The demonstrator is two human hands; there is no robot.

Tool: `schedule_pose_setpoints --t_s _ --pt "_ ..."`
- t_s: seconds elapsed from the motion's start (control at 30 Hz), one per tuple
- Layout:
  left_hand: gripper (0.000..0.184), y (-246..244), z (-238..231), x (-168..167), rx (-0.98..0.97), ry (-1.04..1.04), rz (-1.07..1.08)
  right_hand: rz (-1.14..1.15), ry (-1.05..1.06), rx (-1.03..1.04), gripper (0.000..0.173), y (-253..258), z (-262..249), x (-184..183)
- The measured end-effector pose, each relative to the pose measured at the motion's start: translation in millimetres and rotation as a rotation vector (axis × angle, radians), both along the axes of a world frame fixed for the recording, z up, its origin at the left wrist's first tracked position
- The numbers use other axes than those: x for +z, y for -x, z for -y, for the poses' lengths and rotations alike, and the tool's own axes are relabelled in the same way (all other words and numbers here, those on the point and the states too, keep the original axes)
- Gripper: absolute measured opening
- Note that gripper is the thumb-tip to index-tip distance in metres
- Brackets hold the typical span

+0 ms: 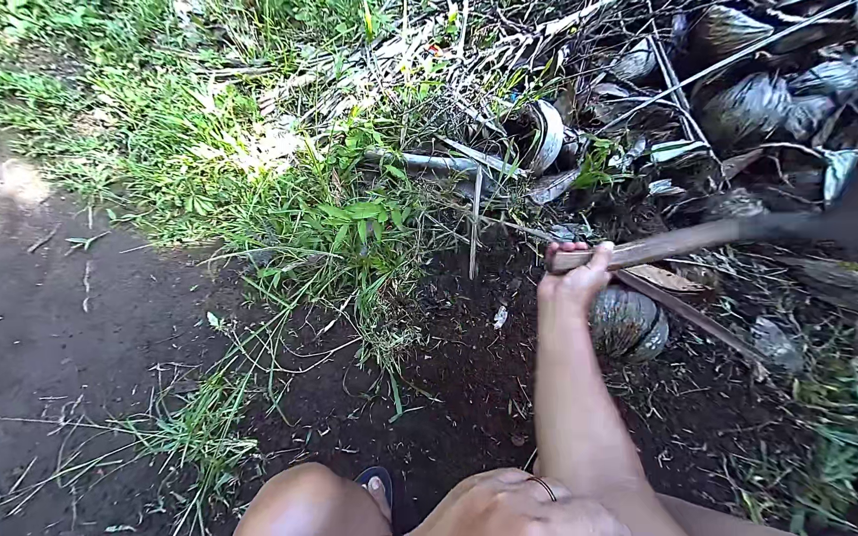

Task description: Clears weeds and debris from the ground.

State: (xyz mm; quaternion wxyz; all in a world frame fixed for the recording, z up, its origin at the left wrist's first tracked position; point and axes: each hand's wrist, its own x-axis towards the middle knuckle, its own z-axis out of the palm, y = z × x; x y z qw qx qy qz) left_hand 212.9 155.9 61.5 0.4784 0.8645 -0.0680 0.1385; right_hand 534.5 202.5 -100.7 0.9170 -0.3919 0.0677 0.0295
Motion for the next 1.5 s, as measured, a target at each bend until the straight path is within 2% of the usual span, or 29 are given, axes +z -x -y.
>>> schedule_pose_setpoints --t_s 0.03,0.1,0.17,0.2,0.23,0.3,0.37,0.43,0.57,0.67,0.73,0.8,0.87,0.93,1.0,1.07,1.13,1.23,1.33,1.4,1.5 --pt "0.026 -2.5 -1.8 -0.2 -0.02 0.021 -0.033 -0.038 0.005 0.034 0.028 12.6 -14.8 -14.2" --pt "0.026 -9.7 -2.0 -3.2 -0.033 0.019 -0.048 -0.194 0.173 0.263 0.037 66.5 -36.1 -74.4" --pt "0.028 -16.2 0.9 -8.5 -0.047 -0.009 -0.055 -0.331 0.503 0.749 0.041 143.7 -21.3 -140.4" --pt "0.027 -18.7 2.6 -11.2 -0.051 -0.02 -0.053 -0.398 0.605 0.999 0.039 177.1 -2.6 -159.8" --pt "0.027 -20.7 3.0 -13.4 -0.049 -0.03 -0.043 -0.454 0.677 1.151 0.039 202.7 13.8 -167.7" --pt "0.027 -21.7 5.4 -17.5 -0.047 -0.039 -0.026 -0.517 0.818 1.271 0.044 233.4 53.6 -168.3" --pt "0.027 -21.8 8.9 -17.9 -0.063 -0.042 -0.009 -0.446 0.941 1.258 0.044 230.6 83.2 -168.3" --pt "0.026 -18.2 12.6 -13.8 -0.083 -0.043 -0.004 -0.349 0.984 1.185 0.042 207.8 87.4 -157.3" --pt "0.026 -8.3 14.3 -5.1 -0.085 -0.043 0.003 -0.213 0.887 0.808 0.042 147.8 76.8 -110.5" --pt "0.026 -3.7 11.5 -1.6 -0.075 -0.02 0.006 -0.126 0.68 0.409 0.043 89.5 65.8 -67.9" --pt "0.026 -1.6 9.8 0.4 -0.071 -0.007 -0.009 -0.11 0.44 0.155 0.033 52.6 52.8 -44.0" --pt "0.027 -0.9 7.4 1.2 -0.071 -0.001 -0.022 -0.111 0.195 0.007 0.026 29.0 34.9 -28.1" --pt "0.027 -3.2 5.6 0.6 -0.07 0.001 -0.018 -0.155 0.069 -0.01 0.031 31.6 12.7 -28.9" --pt "0.027 -8.2 5.0 -0.7 -0.07 -0.001 -0.015 -0.219 0.144 0.126 0.036 68.6 -9.6 -66.4" --pt "0.027 -14.7 6.8 -5.0 -0.079 -0.011 -0.003 -0.304 0.434 0.505 0.035 136.3 -9.7 -123.5" --pt "0.026 -19.0 10.0 -10.0 -0.084 -0.04 -0.007 -0.446 0.677 0.972 0.039 190.0 10.3 -155.8" --pt "0.026 -21.2 8.9 -12.6 -0.07 -0.064 -0.012 -0.538 0.74 1.077 0.042 199.3 18.2 -155.8" --pt "0.025 -17.7 11.6 -15.5 -0.058 -0.069 0.0 -0.485 0.811 0.982 0.039 167.6 43.0 -133.5" --pt "0.025 -10.2 12.3 -8.2 -0.051 -0.057 -0.002 -0.333 0.848 0.785 0.039 119.5 59.4 -110.9" --pt "0.026 -3.8 11.1 -1.0 -0.056 -0.027 -0.019 -0.242 0.748 0.555 0.04 92.9 61.0 -92.7" --pt "0.027 1.6 6.6 3.5 -0.056 -0.01 -0.033 -0.145 0.449 0.163 0.032 48.3 46.5 -56.9"
